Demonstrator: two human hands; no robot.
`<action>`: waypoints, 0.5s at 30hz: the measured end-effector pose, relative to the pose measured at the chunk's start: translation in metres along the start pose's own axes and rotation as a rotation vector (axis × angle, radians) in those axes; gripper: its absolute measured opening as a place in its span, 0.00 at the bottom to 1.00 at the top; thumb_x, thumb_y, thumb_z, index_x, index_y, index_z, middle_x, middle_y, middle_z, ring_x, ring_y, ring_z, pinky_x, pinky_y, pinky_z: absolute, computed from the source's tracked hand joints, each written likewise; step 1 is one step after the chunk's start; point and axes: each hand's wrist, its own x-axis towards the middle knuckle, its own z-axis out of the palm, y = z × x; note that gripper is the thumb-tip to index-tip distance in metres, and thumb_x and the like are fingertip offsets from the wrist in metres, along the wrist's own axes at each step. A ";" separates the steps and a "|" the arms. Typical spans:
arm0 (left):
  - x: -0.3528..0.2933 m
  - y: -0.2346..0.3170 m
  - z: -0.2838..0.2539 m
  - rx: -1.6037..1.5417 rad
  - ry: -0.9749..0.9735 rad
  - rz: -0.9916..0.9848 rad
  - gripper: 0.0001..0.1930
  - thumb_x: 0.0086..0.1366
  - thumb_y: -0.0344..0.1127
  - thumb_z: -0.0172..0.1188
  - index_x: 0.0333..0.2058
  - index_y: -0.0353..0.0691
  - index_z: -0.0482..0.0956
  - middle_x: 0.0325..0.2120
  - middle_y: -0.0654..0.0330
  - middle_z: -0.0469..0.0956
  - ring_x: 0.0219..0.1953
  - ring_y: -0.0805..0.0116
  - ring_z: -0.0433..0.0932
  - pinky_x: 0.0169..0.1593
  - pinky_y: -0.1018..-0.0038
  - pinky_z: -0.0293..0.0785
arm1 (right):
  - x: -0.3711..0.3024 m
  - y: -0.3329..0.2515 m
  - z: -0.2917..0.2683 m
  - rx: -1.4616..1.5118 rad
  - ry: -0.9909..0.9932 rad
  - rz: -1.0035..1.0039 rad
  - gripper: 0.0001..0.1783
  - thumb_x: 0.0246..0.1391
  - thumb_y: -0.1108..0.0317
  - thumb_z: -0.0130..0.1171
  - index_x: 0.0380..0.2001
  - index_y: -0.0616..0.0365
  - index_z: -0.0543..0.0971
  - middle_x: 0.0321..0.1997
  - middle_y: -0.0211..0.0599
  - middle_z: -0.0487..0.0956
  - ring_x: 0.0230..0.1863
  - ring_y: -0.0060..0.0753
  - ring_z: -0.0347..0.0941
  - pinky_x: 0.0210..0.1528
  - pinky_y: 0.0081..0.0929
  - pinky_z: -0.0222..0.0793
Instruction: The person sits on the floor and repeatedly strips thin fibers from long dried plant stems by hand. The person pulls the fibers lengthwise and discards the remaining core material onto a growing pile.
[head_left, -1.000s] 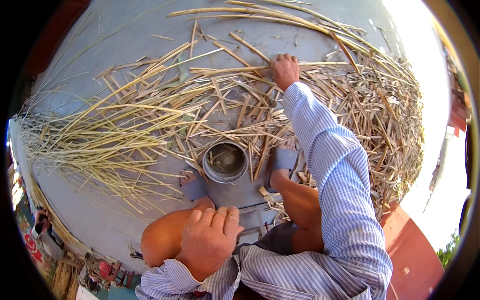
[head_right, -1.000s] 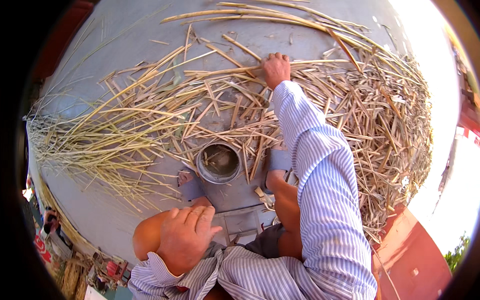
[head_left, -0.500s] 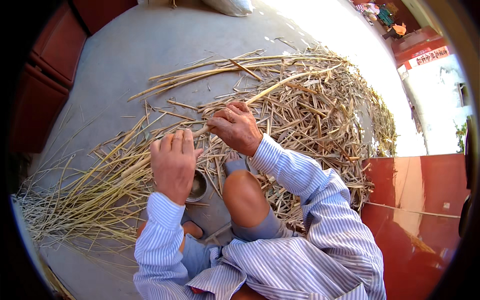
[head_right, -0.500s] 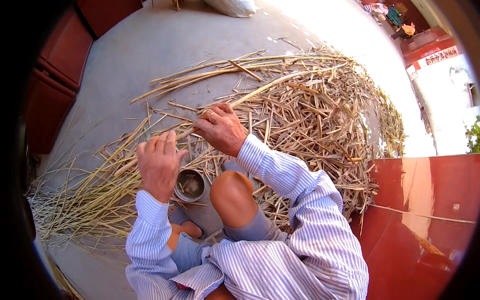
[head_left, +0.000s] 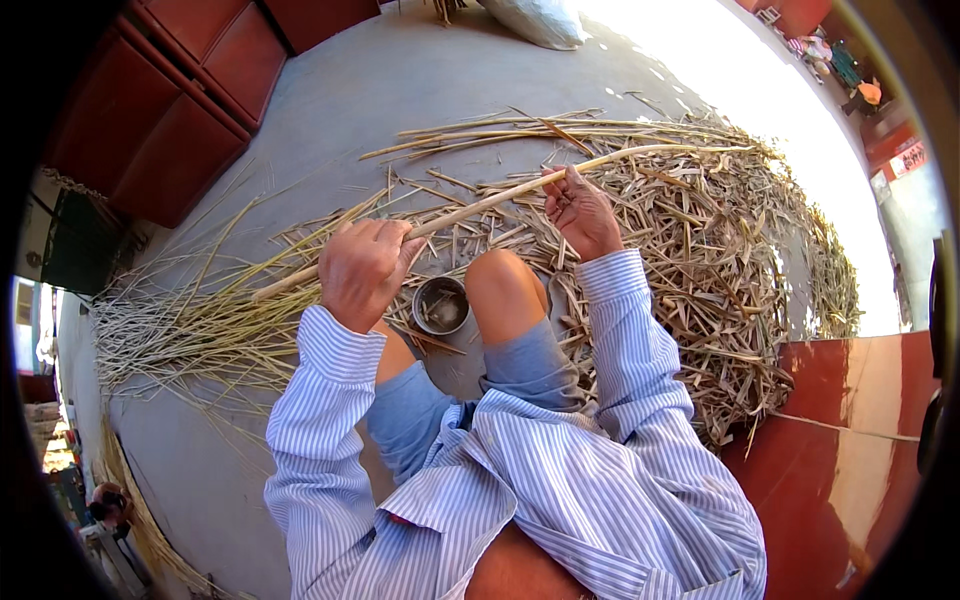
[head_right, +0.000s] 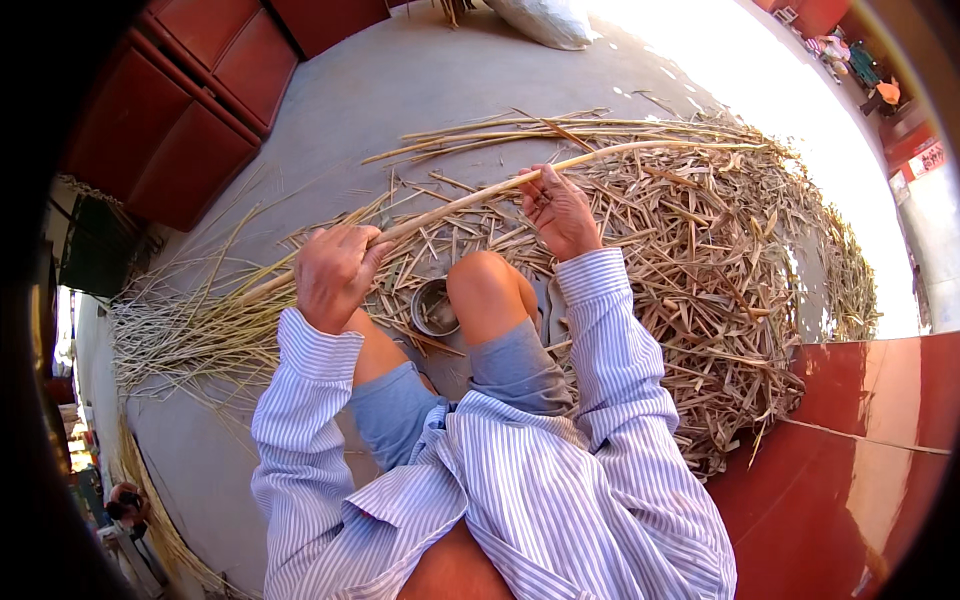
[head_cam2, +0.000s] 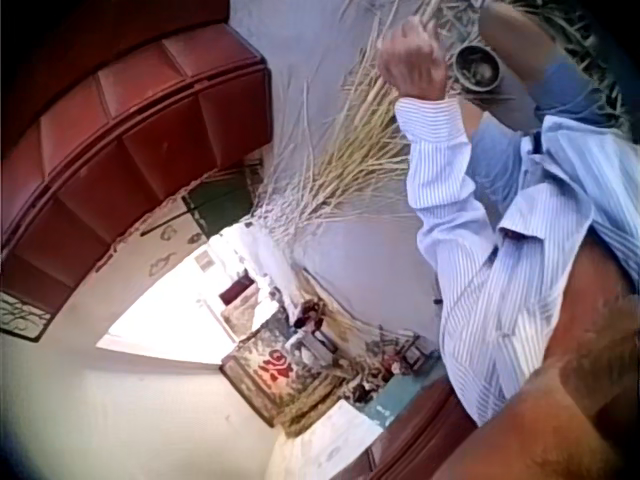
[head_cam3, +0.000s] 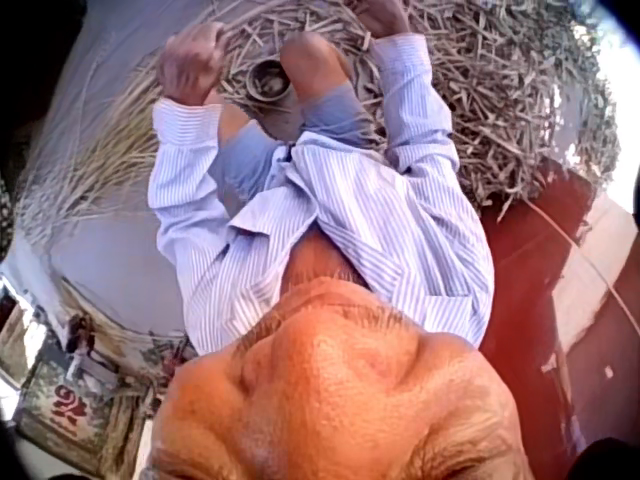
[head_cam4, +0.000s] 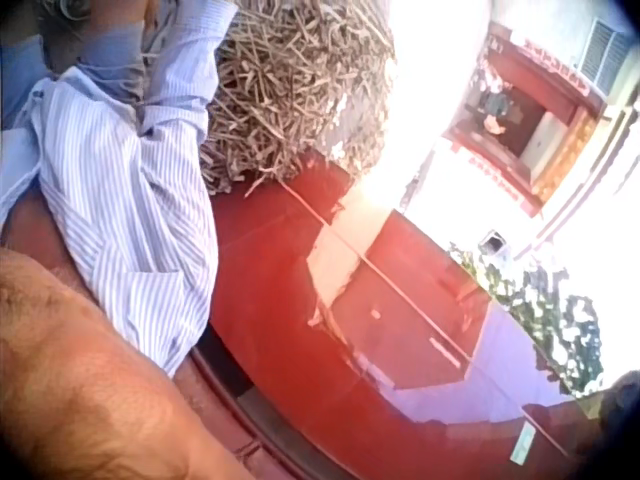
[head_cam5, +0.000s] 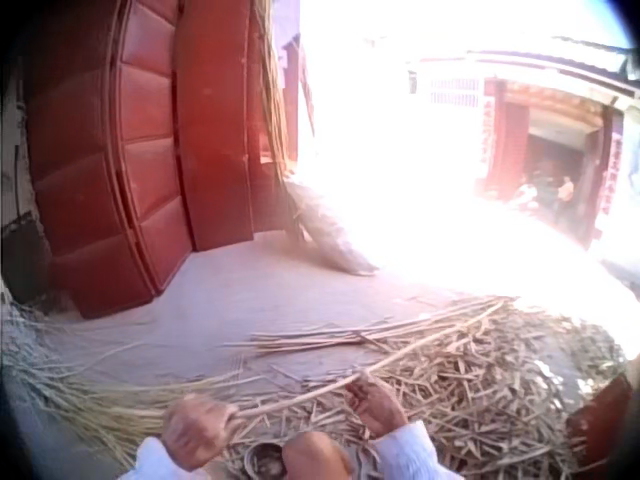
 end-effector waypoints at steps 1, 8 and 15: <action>-0.003 0.002 -0.002 0.027 -0.019 -0.001 0.12 0.56 0.41 0.65 0.33 0.39 0.79 0.24 0.57 0.78 0.29 0.58 0.77 0.34 0.65 0.68 | 0.001 0.003 0.001 0.006 -0.018 -0.001 0.11 0.63 0.62 0.56 0.41 0.58 0.75 0.36 0.32 0.80 0.35 0.22 0.77 0.32 0.20 0.75; -0.008 0.008 0.004 -0.219 -0.101 -0.386 0.11 0.52 0.41 0.69 0.28 0.40 0.84 0.20 0.56 0.80 0.23 0.60 0.78 0.28 0.66 0.71 | -0.022 0.031 0.029 -0.070 -0.103 0.053 0.09 0.62 0.70 0.54 0.43 0.60 0.72 0.41 0.40 0.80 0.38 0.27 0.78 0.37 0.21 0.78; -0.016 -0.016 0.037 -0.774 -0.163 -0.689 0.09 0.55 0.34 0.69 0.32 0.34 0.83 0.22 0.60 0.82 0.23 0.75 0.78 0.28 0.76 0.73 | -0.013 0.026 0.024 -0.090 -0.182 -0.044 0.10 0.62 0.72 0.53 0.45 0.61 0.71 0.42 0.43 0.80 0.41 0.30 0.78 0.43 0.24 0.78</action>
